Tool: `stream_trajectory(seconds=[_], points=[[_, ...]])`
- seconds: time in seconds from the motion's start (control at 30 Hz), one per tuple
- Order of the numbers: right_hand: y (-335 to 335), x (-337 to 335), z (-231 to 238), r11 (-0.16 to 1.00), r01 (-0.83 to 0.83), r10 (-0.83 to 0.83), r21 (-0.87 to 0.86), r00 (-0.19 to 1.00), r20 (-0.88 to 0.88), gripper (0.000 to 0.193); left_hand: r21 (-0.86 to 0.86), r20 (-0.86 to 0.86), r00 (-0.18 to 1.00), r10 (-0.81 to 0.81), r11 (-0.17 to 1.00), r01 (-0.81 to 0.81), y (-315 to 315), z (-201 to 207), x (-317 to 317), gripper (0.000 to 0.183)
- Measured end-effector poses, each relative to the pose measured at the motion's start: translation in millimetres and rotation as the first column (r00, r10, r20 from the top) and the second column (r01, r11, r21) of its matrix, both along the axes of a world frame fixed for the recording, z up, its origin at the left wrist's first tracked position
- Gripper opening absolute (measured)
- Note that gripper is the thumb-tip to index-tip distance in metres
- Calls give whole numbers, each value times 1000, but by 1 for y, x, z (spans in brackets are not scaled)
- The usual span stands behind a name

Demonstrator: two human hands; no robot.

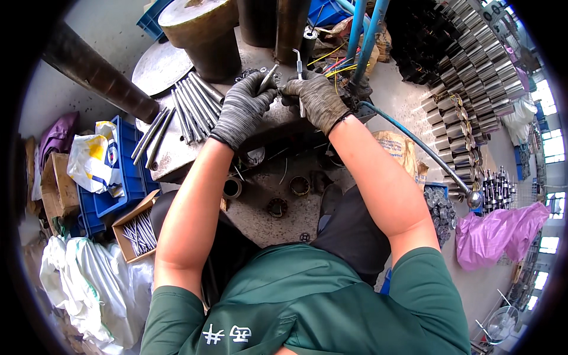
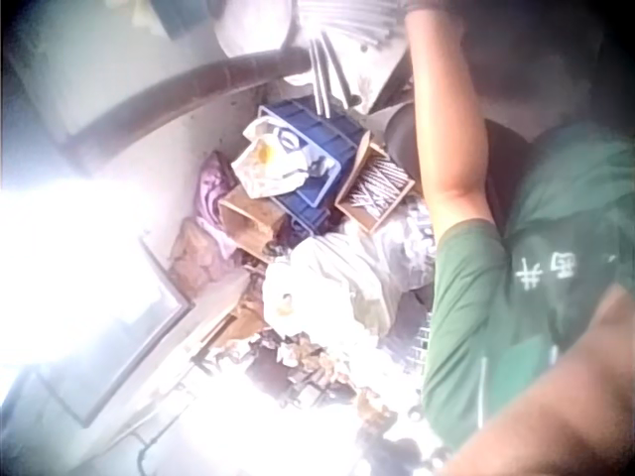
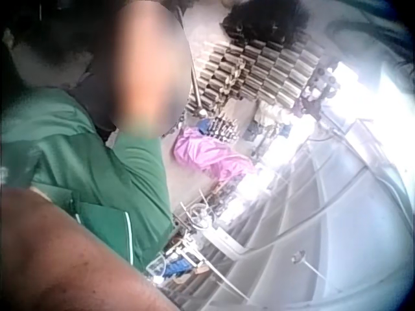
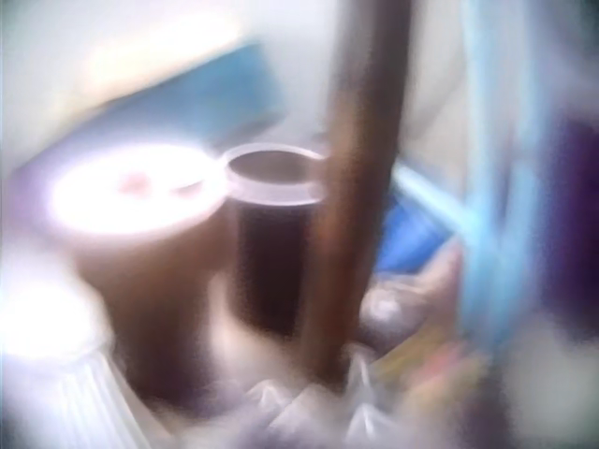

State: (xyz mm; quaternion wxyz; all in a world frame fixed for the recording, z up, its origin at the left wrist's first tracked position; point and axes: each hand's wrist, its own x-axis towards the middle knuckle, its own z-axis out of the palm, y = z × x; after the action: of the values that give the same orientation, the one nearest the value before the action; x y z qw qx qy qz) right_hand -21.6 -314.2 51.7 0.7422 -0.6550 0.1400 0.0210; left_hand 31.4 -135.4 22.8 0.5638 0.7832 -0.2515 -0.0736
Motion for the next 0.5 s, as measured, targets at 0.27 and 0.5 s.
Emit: stream_trajectory(seconds=[0.27,0.5], points=[[5,-4,4,995,-55,55,-82,998,-2,26,-173,-165,986,19,984,-48,-4,5,-4,18],[10,-6,1,999,-38,38,-3,998,48,26,-131,-99,994,48,990,-61,-2,2,0,16]])
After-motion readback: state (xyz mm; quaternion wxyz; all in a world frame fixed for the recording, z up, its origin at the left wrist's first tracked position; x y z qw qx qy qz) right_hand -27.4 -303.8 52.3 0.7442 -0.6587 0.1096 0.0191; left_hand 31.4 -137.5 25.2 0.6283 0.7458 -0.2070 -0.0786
